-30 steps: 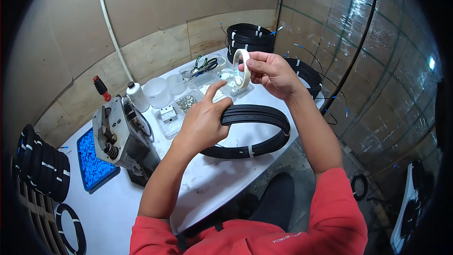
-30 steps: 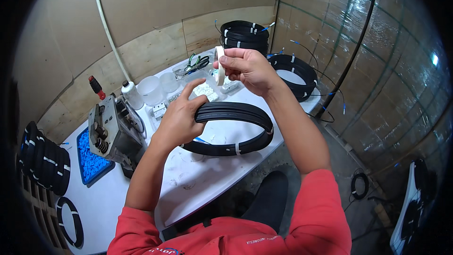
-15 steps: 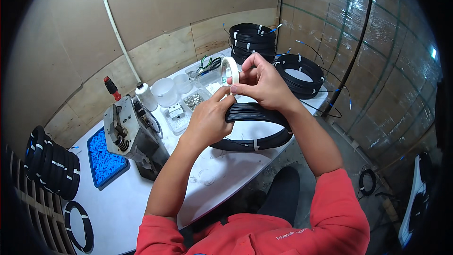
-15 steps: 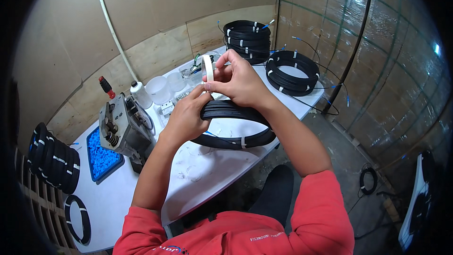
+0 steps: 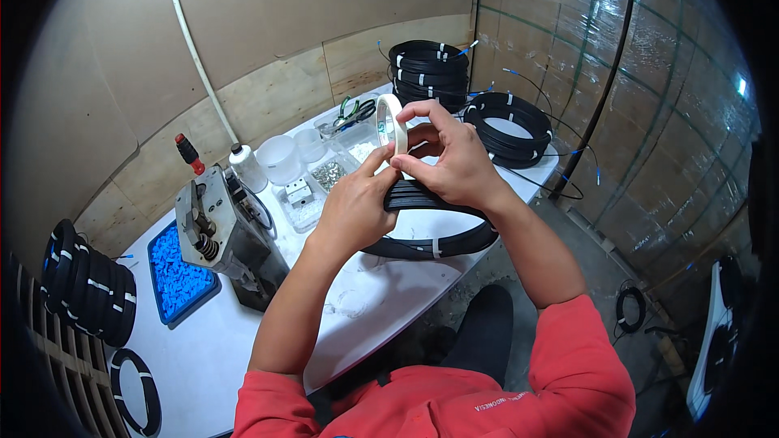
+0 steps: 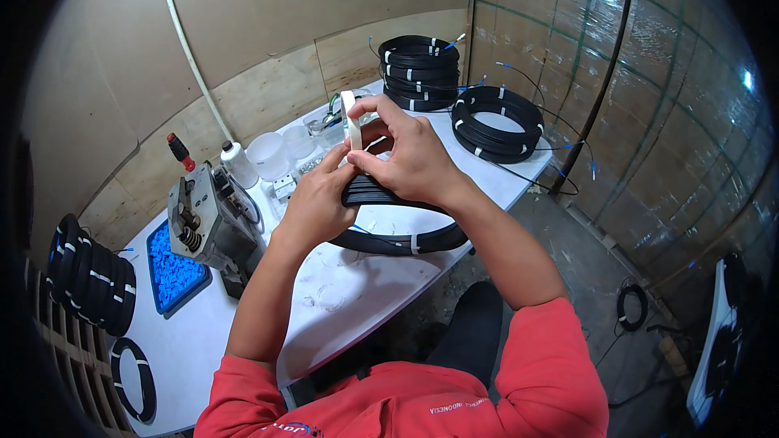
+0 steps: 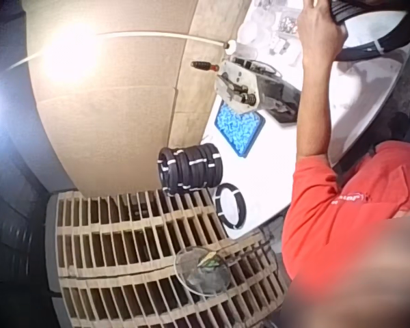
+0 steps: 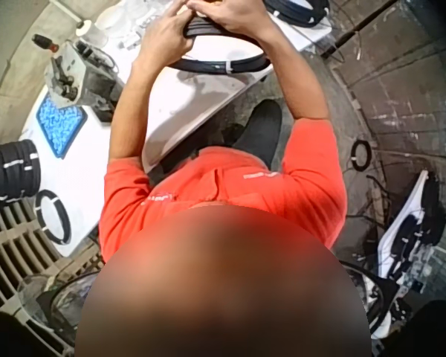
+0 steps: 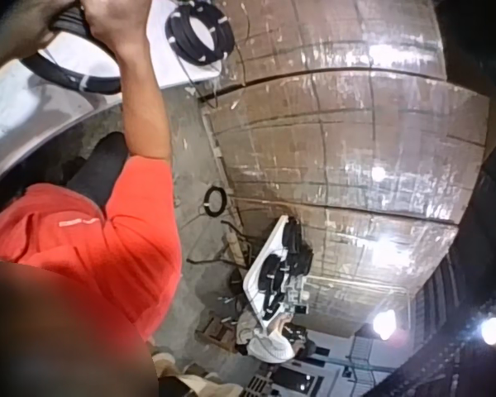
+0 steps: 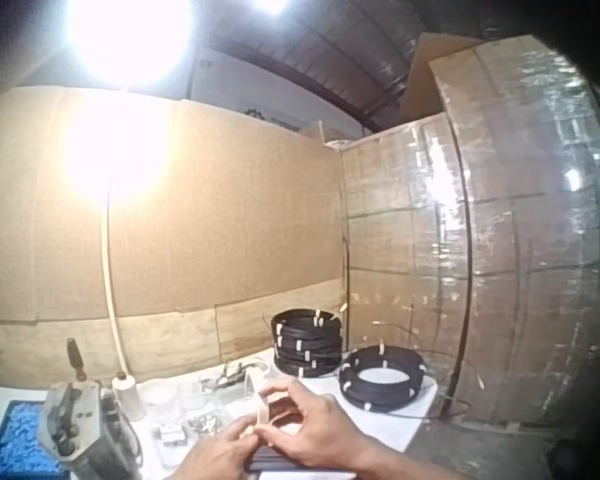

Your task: Bundling a large coil of black cable using white adhesive tape.

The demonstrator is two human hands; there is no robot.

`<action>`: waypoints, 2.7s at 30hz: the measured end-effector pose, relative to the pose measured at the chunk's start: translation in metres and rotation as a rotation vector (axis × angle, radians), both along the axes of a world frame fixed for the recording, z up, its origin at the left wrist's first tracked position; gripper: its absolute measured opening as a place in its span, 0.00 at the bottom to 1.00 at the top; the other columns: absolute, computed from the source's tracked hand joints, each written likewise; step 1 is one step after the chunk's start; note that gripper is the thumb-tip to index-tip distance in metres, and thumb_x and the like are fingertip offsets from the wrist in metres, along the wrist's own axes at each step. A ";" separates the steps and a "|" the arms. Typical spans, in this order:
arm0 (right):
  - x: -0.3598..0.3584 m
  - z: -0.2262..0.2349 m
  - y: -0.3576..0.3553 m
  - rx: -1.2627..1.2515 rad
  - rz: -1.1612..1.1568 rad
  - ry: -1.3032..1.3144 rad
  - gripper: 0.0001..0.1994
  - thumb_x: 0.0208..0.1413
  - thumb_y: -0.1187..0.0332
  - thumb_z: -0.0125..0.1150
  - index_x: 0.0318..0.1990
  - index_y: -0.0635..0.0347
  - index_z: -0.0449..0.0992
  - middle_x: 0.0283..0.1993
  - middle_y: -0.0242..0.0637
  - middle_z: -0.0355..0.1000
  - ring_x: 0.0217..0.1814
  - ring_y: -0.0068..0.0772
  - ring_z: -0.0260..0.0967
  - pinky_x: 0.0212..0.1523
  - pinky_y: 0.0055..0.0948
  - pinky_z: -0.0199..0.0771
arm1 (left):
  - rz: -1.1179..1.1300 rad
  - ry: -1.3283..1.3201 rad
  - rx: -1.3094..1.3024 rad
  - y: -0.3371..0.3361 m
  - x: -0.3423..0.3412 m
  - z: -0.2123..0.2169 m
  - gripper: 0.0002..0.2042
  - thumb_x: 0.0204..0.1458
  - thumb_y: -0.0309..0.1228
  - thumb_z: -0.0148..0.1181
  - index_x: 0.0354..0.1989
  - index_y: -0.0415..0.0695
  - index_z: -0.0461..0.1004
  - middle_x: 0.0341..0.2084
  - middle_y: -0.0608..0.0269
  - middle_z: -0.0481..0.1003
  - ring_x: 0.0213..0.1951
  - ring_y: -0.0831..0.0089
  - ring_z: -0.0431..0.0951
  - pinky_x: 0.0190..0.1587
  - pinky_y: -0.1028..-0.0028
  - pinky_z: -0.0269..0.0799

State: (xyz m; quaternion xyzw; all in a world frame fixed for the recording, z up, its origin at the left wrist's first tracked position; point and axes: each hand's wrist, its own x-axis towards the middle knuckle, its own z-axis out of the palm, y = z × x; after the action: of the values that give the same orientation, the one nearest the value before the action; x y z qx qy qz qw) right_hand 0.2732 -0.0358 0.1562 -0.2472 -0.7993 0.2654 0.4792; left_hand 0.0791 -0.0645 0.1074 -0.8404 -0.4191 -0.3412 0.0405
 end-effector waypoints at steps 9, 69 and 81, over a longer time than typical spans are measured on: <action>0.005 0.001 0.002 -0.103 0.016 -0.014 0.20 0.54 0.78 0.71 0.52 0.60 0.69 0.44 0.38 0.80 0.50 0.29 0.80 0.50 0.31 0.84 | 0.018 -0.004 0.005 -0.005 0.003 0.005 0.22 0.38 0.21 0.63 0.48 0.40 0.75 0.60 0.53 0.73 0.46 0.48 0.82 0.46 0.56 0.81; 0.016 -0.014 0.022 0.183 -0.263 0.196 0.08 0.68 0.69 0.57 0.49 0.61 0.78 0.39 0.39 0.78 0.40 0.32 0.78 0.39 0.30 0.78 | 0.040 -0.080 -0.068 0.013 0.010 0.006 0.14 0.42 0.24 0.63 0.40 0.42 0.78 0.40 0.54 0.78 0.40 0.47 0.80 0.43 0.55 0.77; 0.023 -0.025 0.076 -0.691 0.512 -0.053 0.24 0.63 0.76 0.63 0.67 0.65 0.69 0.57 0.39 0.75 0.57 0.25 0.74 0.60 0.27 0.74 | 0.005 -0.136 -0.042 0.016 0.001 0.003 0.13 0.42 0.22 0.64 0.39 0.41 0.79 0.37 0.54 0.77 0.39 0.47 0.79 0.43 0.55 0.76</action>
State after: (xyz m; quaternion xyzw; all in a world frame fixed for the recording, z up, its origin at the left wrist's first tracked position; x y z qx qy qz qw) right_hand 0.2961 0.0405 0.1314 -0.1933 -0.7111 0.6214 0.2663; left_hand 0.0797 -0.0490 0.1106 -0.8147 -0.4302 -0.3887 -0.0050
